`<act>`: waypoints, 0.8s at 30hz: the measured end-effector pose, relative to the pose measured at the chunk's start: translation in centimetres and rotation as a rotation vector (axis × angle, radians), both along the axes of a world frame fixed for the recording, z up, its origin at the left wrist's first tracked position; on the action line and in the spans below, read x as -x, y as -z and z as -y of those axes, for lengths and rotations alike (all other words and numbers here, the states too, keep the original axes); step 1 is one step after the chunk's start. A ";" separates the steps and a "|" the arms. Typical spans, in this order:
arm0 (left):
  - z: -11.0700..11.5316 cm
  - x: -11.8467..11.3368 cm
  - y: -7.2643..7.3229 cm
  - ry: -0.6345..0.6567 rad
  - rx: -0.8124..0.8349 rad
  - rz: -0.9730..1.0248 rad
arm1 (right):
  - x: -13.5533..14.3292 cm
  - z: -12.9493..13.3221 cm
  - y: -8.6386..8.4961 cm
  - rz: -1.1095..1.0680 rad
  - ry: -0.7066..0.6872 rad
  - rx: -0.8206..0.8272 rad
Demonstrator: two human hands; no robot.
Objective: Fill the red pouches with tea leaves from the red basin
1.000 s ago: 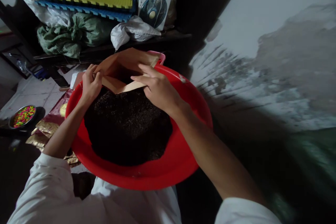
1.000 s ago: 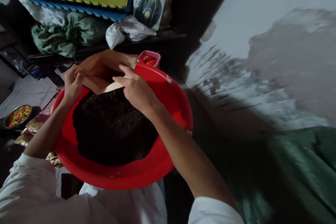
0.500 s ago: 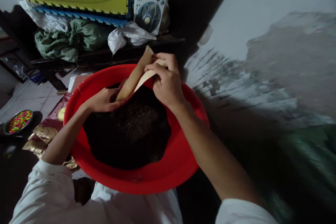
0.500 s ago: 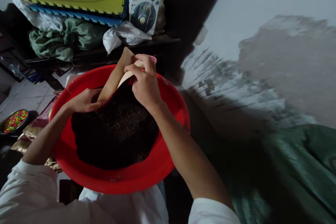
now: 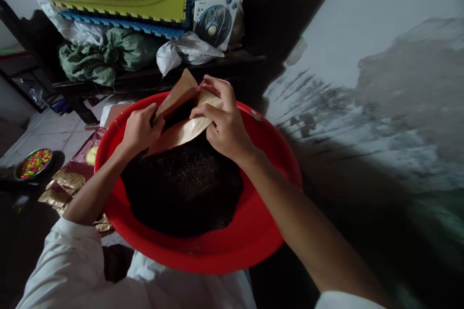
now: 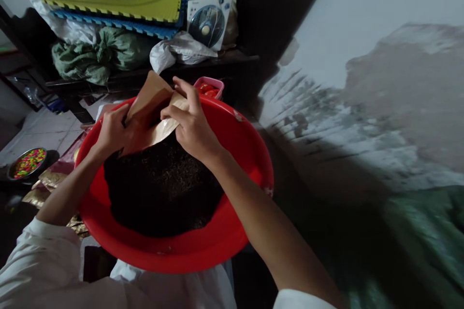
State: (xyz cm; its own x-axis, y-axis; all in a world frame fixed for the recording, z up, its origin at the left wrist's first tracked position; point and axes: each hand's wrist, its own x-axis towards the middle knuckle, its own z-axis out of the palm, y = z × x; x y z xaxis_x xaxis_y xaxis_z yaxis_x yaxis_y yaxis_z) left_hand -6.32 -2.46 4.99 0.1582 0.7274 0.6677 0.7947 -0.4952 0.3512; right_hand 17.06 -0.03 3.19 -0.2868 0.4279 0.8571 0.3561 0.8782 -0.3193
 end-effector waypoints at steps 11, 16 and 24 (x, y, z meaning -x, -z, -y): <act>0.4 -0.2 -0.3 -0.119 -0.120 0.171 | -0.5 1.5 -1.3 -0.043 0.293 0.075; 0.1 0.2 0.0 -0.120 -0.095 0.132 | 0.1 -0.3 1.4 -0.056 0.287 0.095; -0.6 0.5 0.5 -0.145 -0.299 0.224 | 0.5 -2.6 7.4 0.657 0.236 0.638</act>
State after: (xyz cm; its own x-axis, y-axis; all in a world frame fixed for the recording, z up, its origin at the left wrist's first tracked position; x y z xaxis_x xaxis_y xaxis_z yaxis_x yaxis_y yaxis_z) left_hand -6.83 -1.91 4.45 -0.1055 0.4999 0.8596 0.7839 -0.4900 0.3812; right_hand 16.55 2.53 -4.25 -0.4750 0.8689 0.1391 0.7815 0.4892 -0.3871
